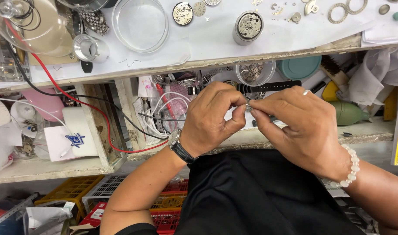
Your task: Assembling or repairing a watch by placing tiny components onto the movement using tweezers and hands.
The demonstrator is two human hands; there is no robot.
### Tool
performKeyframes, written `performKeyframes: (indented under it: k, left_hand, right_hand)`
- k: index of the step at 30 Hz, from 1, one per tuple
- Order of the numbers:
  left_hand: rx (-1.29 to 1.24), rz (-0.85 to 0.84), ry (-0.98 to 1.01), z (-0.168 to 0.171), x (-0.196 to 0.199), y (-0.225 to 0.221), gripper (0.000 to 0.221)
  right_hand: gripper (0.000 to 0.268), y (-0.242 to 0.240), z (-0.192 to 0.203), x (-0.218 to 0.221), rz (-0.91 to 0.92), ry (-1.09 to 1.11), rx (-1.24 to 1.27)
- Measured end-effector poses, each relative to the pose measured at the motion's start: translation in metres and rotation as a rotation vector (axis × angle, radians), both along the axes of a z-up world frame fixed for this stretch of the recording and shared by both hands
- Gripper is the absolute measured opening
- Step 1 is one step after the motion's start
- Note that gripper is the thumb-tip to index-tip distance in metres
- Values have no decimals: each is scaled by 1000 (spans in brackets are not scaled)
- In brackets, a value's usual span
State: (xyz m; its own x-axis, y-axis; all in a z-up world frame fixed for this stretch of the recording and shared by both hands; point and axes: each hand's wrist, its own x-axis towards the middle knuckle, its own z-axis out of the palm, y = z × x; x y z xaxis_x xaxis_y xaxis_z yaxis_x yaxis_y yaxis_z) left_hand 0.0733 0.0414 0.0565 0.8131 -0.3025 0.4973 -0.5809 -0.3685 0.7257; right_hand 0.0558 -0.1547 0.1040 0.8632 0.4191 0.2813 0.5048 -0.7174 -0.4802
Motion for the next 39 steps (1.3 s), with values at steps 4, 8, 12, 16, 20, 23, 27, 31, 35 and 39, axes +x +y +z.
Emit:
performKeyframes:
  k: [4, 8, 12, 16, 20, 23, 27, 31, 35, 39]
  left_hand:
    - [-9, -6, 22, 1, 1, -1, 6]
    - [-6, 1, 24, 1, 1, -2, 7]
    - [-95, 46, 123, 4, -1, -5, 6]
    - [-175, 93, 255, 8, -5, -10, 9]
    - [-258, 137, 271, 8, -11, -19, 10]
    - [-324, 163, 325, 4, -17, -25, 16]
    - [-425, 176, 361, 1, -20, -31, 15]
    - [-426, 250, 223, 27, -25, -26, 19]
    - [-456, 179, 343, 27, -56, -28, 19]
    - [-815, 89, 886, -12, -70, -44, 24]
  right_hand:
    - [11, 7, 2, 4, -47, 275, 278]
    - [10, 6, -5, 3, -74, 274, 280]
    - [5, 9, -5, 3, -237, 497, 365]
    - [8, 11, -13, 0, -391, 596, 454]
    - [9, 14, -24, -5, -387, 557, 583]
    - [9, 16, -31, -10, -416, 539, 706]
    - [6, 11, -45, -12, -372, 566, 853]
    - [8, 11, -58, -14, -398, 610, 981]
    - [13, 13, -46, -11, -413, 582, 948]
    - [11, 26, -42, -19, -361, 503, 895]
